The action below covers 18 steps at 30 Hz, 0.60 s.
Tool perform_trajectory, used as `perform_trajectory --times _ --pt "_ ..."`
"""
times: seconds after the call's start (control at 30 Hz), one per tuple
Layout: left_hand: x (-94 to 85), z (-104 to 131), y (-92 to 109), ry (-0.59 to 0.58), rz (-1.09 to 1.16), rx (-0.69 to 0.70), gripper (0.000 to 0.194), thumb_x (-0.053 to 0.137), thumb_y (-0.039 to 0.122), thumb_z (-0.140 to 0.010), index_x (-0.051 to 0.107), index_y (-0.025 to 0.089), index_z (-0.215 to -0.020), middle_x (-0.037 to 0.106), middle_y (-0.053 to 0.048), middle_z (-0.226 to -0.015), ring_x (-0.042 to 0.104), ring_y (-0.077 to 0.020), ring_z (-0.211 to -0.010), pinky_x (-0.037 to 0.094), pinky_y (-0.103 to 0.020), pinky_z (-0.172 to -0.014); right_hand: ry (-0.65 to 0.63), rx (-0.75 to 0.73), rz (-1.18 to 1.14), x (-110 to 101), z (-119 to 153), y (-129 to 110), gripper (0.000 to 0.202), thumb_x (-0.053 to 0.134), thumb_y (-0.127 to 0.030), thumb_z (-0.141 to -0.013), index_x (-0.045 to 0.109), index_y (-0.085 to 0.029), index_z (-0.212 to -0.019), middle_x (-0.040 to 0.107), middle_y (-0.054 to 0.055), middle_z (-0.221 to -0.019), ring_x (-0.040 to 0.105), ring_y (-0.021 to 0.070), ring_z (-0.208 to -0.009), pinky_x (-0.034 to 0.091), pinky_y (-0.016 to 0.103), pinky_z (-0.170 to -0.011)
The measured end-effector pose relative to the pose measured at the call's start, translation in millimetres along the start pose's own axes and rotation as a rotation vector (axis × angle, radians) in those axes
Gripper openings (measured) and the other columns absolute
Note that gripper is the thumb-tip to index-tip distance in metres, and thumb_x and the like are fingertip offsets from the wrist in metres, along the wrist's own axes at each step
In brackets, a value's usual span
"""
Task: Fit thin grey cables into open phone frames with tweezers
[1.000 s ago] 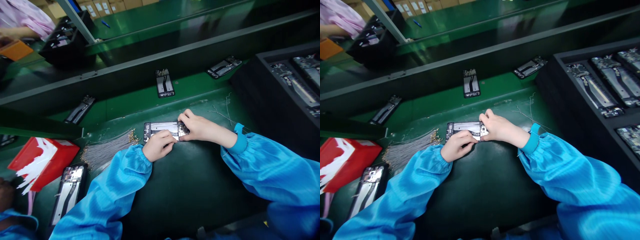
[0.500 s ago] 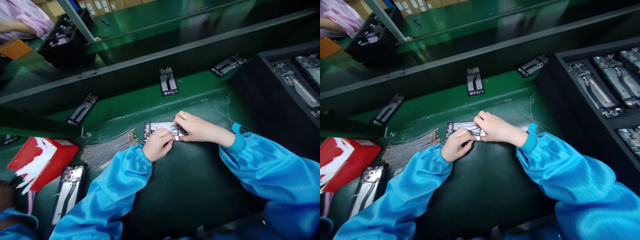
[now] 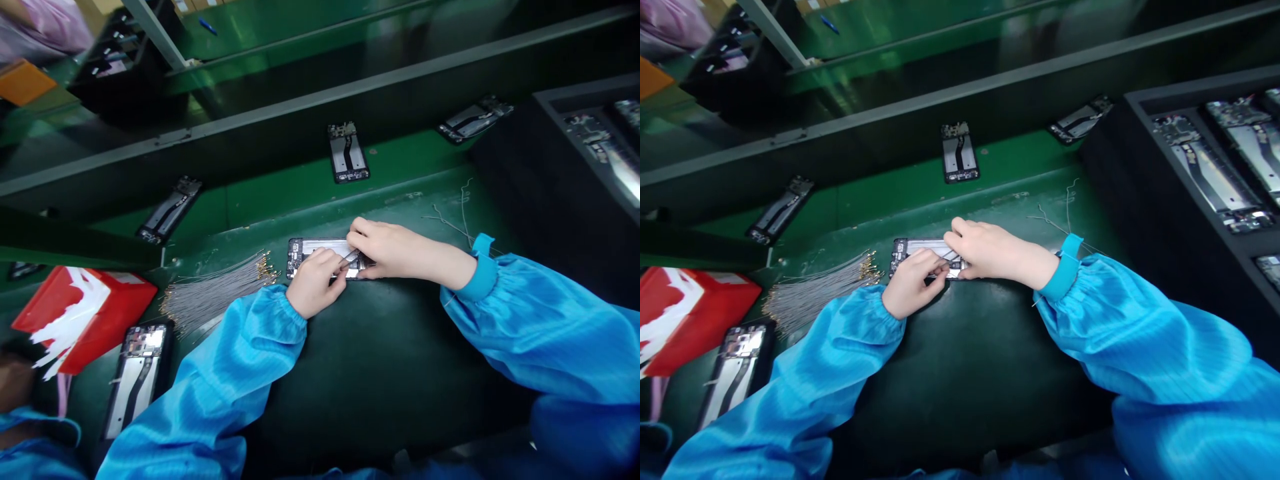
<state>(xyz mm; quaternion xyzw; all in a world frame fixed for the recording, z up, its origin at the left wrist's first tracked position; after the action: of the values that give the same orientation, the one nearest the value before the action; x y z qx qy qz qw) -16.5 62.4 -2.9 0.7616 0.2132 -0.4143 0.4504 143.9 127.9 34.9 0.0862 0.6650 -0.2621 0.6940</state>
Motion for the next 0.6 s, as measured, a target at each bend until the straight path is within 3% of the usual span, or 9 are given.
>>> perform_trajectory --times 0.33,0.6 --pt "-2.9 -1.0 0.1 0.000 0.017 0.057 0.012 0.042 0.015 -0.080 0.050 0.016 -0.072 0.048 -0.002 -0.066 0.045 -0.0147 -0.067 0.040 -0.027 -0.064 -0.062 0.006 -0.027 2.3 -4.5 -1.6 0.025 0.061 -0.024 -0.069 0.048 -0.014 -0.088 0.042 0.009 -0.097 0.043 0.0114 -0.062 0.037 0.026 -0.054" --pt "-7.3 -1.7 1.7 -0.061 0.027 0.106 0.012 0.042 0.013 -0.075 0.048 0.017 -0.067 0.046 -0.002 -0.065 0.043 -0.0151 -0.067 0.039 -0.027 -0.064 -0.137 0.089 -0.068 -0.3 -8.7 -6.5 0.025 0.061 -0.020 -0.066 0.049 -0.014 -0.086 0.041 0.009 -0.096 0.044 0.0144 -0.069 0.039 0.027 -0.058"
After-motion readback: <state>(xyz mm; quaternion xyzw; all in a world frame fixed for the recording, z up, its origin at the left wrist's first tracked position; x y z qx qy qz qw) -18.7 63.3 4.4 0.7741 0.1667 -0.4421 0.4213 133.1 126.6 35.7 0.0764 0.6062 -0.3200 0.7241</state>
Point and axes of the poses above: each hand's wrist, its own z-axis away from the middle knuckle, its own x-axis out of the palm, y = z × x, the point moved 1 cm from there along -z, towards the middle knuckle
